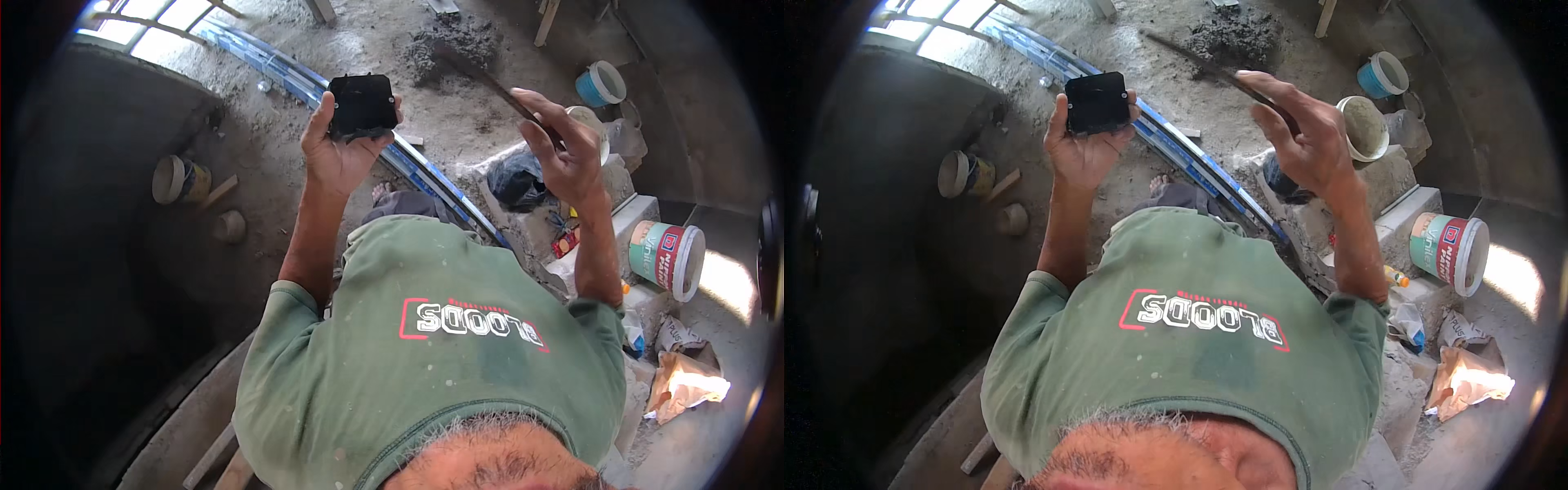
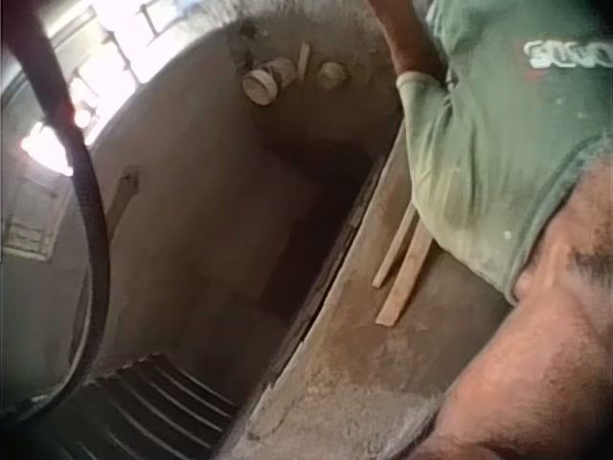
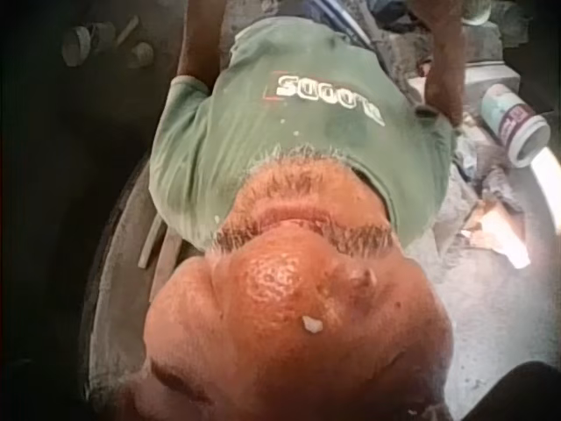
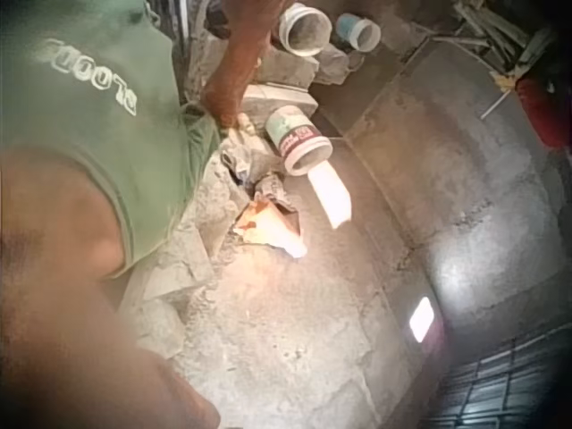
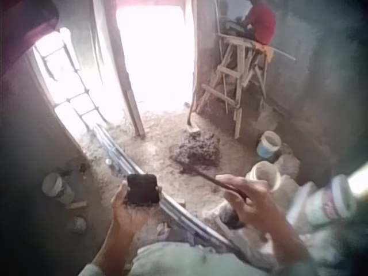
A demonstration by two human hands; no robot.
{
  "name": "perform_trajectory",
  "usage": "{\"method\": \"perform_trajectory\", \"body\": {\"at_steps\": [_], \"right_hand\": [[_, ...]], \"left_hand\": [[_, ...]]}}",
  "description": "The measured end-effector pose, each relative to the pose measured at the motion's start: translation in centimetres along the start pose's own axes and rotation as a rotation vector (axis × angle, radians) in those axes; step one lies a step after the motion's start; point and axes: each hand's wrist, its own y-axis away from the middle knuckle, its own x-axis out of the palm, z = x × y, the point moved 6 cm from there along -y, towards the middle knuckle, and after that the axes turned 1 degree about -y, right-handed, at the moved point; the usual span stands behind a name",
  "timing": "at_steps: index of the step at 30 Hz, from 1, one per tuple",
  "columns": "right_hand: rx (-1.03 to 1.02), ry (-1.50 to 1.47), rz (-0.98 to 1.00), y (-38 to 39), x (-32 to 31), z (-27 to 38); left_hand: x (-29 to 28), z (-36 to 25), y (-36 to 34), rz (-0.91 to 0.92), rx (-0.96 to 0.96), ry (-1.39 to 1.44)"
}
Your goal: The person uses a screwdriver to tighten screws on an electrical box and then climbs a bamboo ladder to work on the box against a wall.
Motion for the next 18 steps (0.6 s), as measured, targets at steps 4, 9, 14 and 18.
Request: {"method": "perform_trajectory", "body": {"at_steps": [4,9,14,18], "right_hand": [[-0.47,0.257,0.125,-0.5,0.3,2.8],[-0.621,0.462,0.035,0.6,0.4,2.6],[-0.544,0.551,0.144,1.4,2.3,2.1],[-0.458,0.47,0.083,2.7,3.3,0.4]], "left_hand": [[1.8,1.3,1.4,-0.004,0.09,-0.142],[2.4,2.6,1.4,-0.036,0.079,-0.191],[1.6,3.8,2.9,-0.065,0.072,-0.237],[0.3,4.3,1.9,-0.117,0.021,-0.219]]}}
